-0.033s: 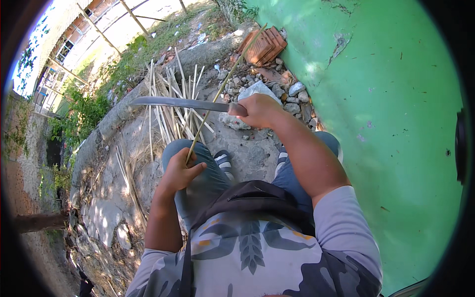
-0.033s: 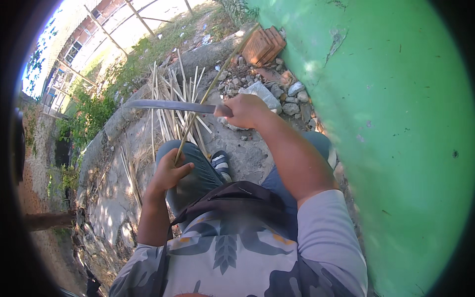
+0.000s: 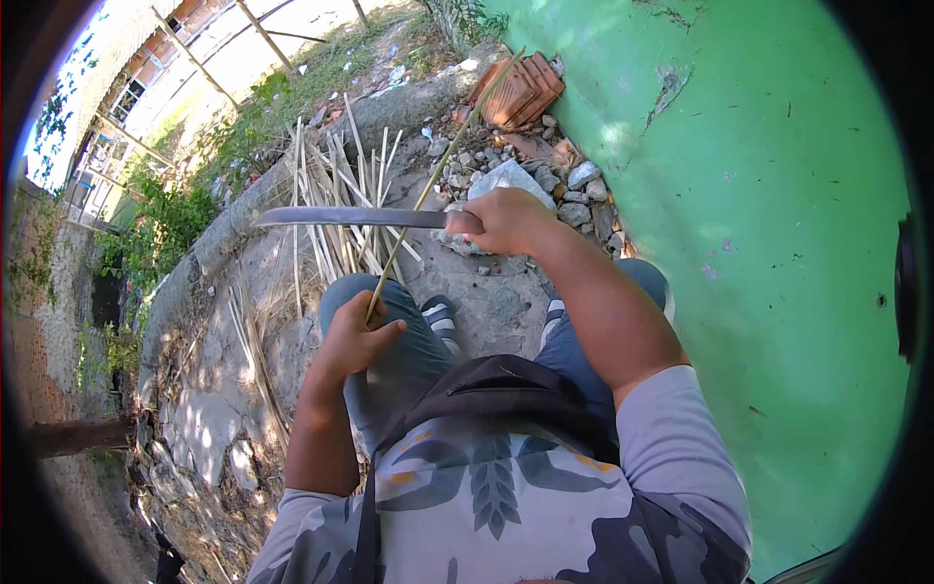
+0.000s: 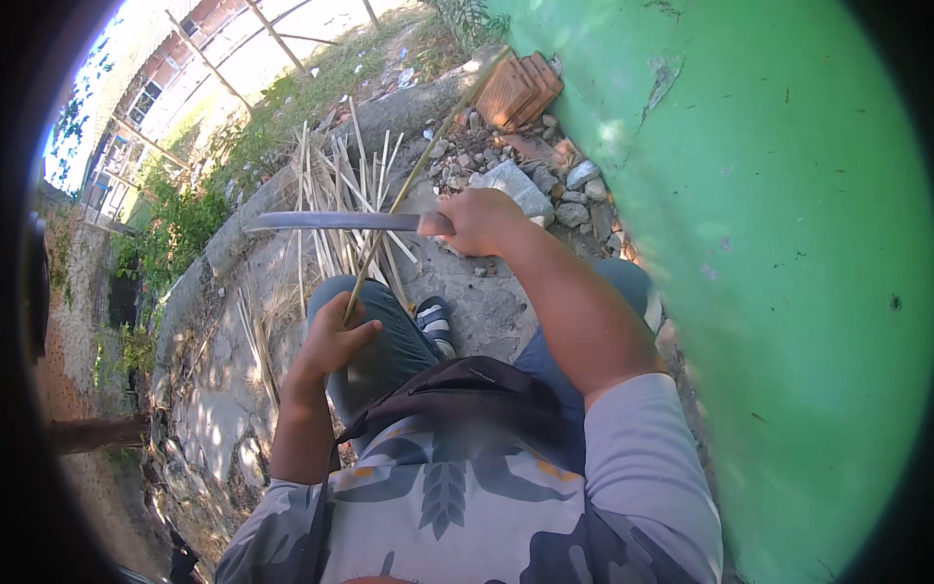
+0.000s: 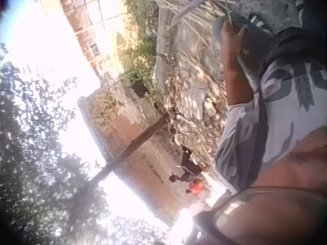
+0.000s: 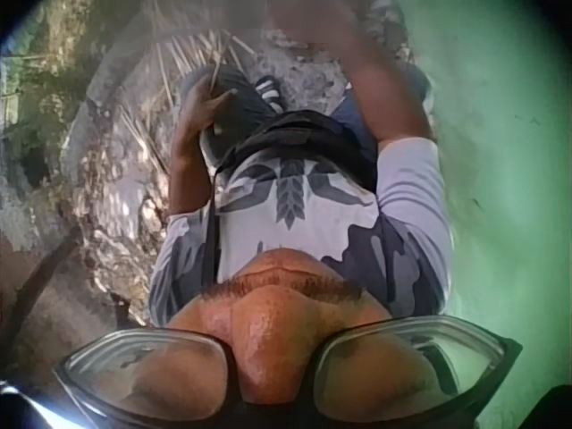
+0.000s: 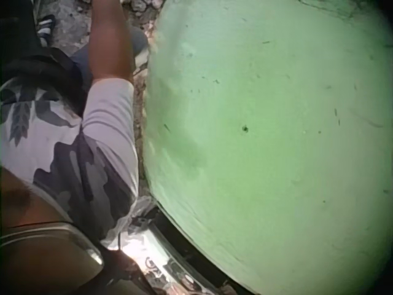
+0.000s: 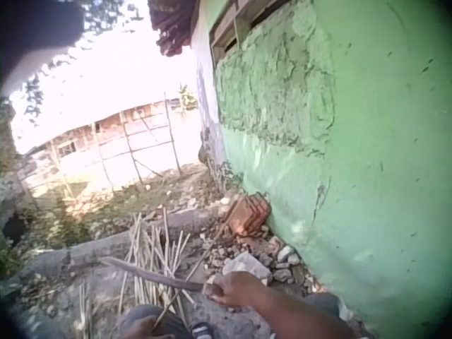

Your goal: The person scrapes a thin bamboo strip using a machete, places it down, and picks up a wider bamboo strip to scrape it with the machete.

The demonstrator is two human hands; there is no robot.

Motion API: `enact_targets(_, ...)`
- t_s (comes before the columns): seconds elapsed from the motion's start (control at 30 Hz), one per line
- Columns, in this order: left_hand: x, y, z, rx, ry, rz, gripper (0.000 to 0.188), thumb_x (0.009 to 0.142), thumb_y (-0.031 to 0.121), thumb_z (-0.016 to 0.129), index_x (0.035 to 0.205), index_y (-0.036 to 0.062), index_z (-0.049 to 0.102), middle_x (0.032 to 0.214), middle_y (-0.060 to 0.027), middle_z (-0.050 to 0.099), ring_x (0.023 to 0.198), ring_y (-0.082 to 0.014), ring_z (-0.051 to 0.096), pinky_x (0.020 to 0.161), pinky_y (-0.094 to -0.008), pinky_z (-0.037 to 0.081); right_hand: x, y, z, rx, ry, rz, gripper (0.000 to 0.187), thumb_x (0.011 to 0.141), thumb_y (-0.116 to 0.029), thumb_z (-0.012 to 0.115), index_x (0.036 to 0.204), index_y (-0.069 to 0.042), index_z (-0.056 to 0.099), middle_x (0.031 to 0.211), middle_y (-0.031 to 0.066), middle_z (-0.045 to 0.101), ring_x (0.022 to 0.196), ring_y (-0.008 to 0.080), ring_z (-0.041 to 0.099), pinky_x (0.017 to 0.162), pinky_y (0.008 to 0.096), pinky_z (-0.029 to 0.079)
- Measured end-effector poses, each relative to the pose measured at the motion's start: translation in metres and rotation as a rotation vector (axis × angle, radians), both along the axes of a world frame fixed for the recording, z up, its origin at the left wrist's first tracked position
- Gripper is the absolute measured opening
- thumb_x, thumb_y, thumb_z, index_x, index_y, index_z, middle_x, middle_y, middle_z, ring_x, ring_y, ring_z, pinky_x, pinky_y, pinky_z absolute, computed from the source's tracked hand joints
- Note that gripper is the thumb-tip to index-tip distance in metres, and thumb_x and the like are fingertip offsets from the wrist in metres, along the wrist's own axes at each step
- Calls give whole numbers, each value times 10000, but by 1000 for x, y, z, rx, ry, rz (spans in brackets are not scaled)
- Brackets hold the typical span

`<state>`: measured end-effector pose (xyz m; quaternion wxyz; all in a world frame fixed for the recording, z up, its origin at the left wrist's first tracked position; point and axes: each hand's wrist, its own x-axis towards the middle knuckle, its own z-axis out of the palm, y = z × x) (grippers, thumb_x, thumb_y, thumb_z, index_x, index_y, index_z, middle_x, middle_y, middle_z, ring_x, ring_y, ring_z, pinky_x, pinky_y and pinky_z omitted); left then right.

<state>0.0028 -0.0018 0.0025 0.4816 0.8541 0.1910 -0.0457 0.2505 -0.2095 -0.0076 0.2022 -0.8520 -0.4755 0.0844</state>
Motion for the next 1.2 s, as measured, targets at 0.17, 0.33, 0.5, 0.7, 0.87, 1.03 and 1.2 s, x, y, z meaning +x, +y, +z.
enact_targets(0.17, -1, -2, 3, 32, -4, -11, 351, 831, 191, 840, 905, 48, 529, 693, 42, 444, 638, -74, 409, 546, -280, 365, 1, -1, 6, -38, -36, 13, 244, 851, -382, 704, 938, -156, 730, 867, 139, 722, 857, 370, 698, 768, 485, 538)
enact_targets(0.33, 1, -1, 1, -14, 2, -12, 351, 838, 193, 839, 906, 51, 526, 698, 40, 443, 639, -73, 409, 545, -279, 368, 25, -12, -10, 105, 147, -260, 248, 850, -344, 728, 1005, -151, 738, 961, 139, 740, 932, 358, 699, 819, 465, 543)
enact_targets(0.5, 0, 3, -5, -30, 6, -12, 351, 843, 197, 838, 909, 48, 527, 693, 41, 437, 640, -75, 410, 543, -279, 368, 23, -9, -17, 135, 112, -239, 251, 855, -352, 736, 987, -139, 739, 893, 157, 727, 888, 377, 694, 797, 474, 537)
enact_targets(0.7, 1, -1, 0, 11, -3, -5, 355, 836, 196, 843, 896, 48, 526, 692, 35, 451, 636, -75, 407, 538, -282, 364, -2, 5, -11, -22, -3, 43, 258, 849, -390, 700, 908, -140, 711, 848, 137, 723, 842, 373, 700, 758, 490, 539)
enact_targets(0.87, 0, -2, 4, -4, 6, -10, 343, 835, 184, 841, 885, 46, 530, 683, 38, 446, 630, -73, 402, 537, -282, 361, -7, 1, 7, -51, -22, 47, 222, 837, -363, 705, 890, -148, 708, 840, 131, 721, 832, 374, 700, 752, 495, 540)
enact_targets(1.03, 1, -3, 4, -14, -10, -17, 338, 837, 178, 839, 878, 49, 530, 683, 46, 434, 631, -69, 395, 535, -277, 356, 12, -9, -5, 10, 53, -134, 197, 850, -332, 698, 954, -167, 727, 898, 118, 730, 897, 348, 702, 793, 473, 545)
enact_targets(1.2, 0, 0, -2, 5, -36, -24, 332, 843, 175, 834, 881, 47, 530, 686, 51, 429, 632, -66, 392, 533, -277, 355, 15, -10, -9, 119, 79, -189, 238, 849, -338, 725, 986, -143, 725, 901, 137, 731, 890, 371, 697, 786, 473, 543)
